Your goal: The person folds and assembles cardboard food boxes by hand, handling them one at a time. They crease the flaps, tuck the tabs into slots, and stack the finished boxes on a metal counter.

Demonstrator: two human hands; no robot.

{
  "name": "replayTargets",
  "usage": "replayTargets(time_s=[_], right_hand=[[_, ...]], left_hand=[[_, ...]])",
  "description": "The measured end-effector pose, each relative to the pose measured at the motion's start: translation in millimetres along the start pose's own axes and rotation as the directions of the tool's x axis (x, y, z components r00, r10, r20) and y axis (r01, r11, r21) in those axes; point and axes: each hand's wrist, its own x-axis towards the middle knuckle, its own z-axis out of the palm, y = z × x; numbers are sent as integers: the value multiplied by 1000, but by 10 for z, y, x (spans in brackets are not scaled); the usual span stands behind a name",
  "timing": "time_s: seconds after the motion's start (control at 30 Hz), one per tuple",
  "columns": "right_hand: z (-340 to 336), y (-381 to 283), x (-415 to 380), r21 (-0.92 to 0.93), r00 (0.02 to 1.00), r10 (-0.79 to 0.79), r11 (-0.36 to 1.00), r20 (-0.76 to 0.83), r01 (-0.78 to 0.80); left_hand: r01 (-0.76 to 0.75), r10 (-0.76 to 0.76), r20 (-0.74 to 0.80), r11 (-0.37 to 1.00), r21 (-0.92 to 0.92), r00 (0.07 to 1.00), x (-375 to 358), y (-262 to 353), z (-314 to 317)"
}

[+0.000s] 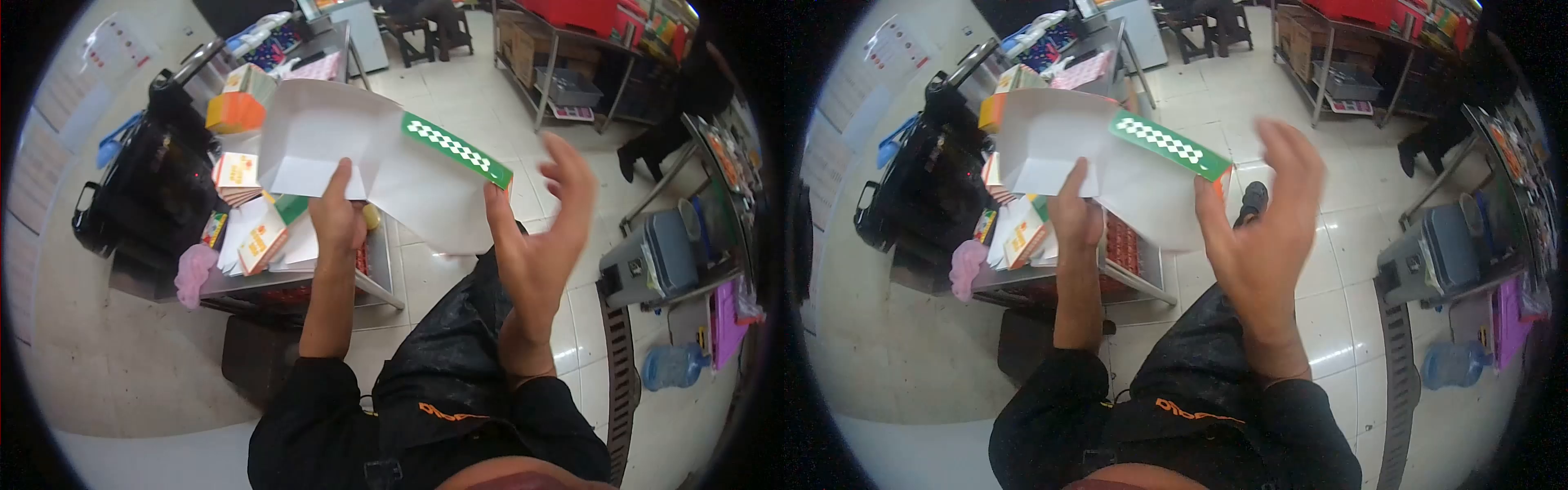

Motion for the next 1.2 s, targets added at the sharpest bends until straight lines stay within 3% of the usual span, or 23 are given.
replayTargets(time_s=[0.07, 0.1, 0.2, 0.23, 0.33, 0.37, 0.43, 0.53, 0.57, 0.63, 0.67, 0.7, 0.73, 0.77, 0.8, 0.83, 0.9, 0.97, 1.0, 1.1, 1.2], right_hand=[[-136, 29, -233, 100, 999, -6, 995, -48, 11], [-204, 45, -350, 149, 997, -9, 989, -73, 20], [-102, 226, -545, 369, 926, -175, 928, 336, 42], [46, 297, -553, 323, 920, -75, 945, 384, -58], [570, 867, -785, 66, 951, 91, 991, 296, -115], [643, 1069, -857, 92, 914, 125, 981, 386, -173], [735, 1381, -980, 140, 807, 169, 945, 566, -296], [779, 1683, -1004, 60, 746, 261, 926, 613, -373], [778, 1776, -991, 7, 747, 294, 928, 596, -371], [751, 1929, -1004, -71, 767, 329, 934, 550, -349], [776, 2027, -1058, -150, 691, 338, 936, 639, -319], [807, 2140, -1125, -228, 608, 352, 934, 711, -274], [856, 2225, -1233, -168, 597, 291, 953, 747, -254], [892, 2222, -1279, -163, 511, 287, 948, 810, -275], [985, 2284, -1408, -75, 502, 182, 971, 846, -225], [987, 2161, -1392, -88, 413, 176, 971, 894, -221], [1004, 2048, -1443, -90, 278, 112, 992, 954, -87], [1097, 2062, -1641, -34, 248, 29, 999, 968, 15], [1120, 2084, -1685, -8, 255, -9, 998, 967, 68], [1115, 2049, -1780, 53, 292, -99, 985, 951, 163], [1111, 2027, -1714, 82, 396, -144, 982, 907, 168]], left_hand=[[24, -25, 32, 999, 24, 999, -53, -347, 118], [110, -107, -34, 990, 86, 994, -86, -497, 188], [266, -230, -149, 915, 303, 962, -200, -992, 329], [295, -253, -160, 890, 347, 954, -251, -1194, 316], [292, -296, -64, 843, 452, 953, -414, -1757, 154], [276, -311, -9, 831, 482, 950, -452, -1921, 74], [171, -321, 185, 814, 555, 929, -484, -2147, -112], [-49, -333, 505, 797, 602, 796, -399, -2206, -303], [-69, -365, 540, 779, 623, 758, -372, -2142, -352], [113, -614, 345, 583, 805, 710, -406, -1750, -301], [-172, -424, 450, 549, 818, 786, -352, -1647, -367], [-437, -218, 567, 442, 783, 795, -279, -1566, -408], [-561, -221, 617, 268, 783, 755, -241, -1434, -403], [-660, -230, 658, 82, 747, 716, -217, -1334, -381], [-706, -318, 665, -20, 708, 676, -214, -1324, -388], [-739, -415, 642, -120, 663, 644, -254, -1321, -443], [-759, -418, 665, -102, 642, 619, -273, -1426, -644], [-685, -461, 611, 9, 728, 643, -261, -1423, -764], [-635, -494, 577, 63, 770, 651, -277, -1403, -814], [-487, -620, 389, 13, 873, 681, -323, -1398, -981], [-615, -564, 511, 5, 788, 649, -355, -1350, -1020]])
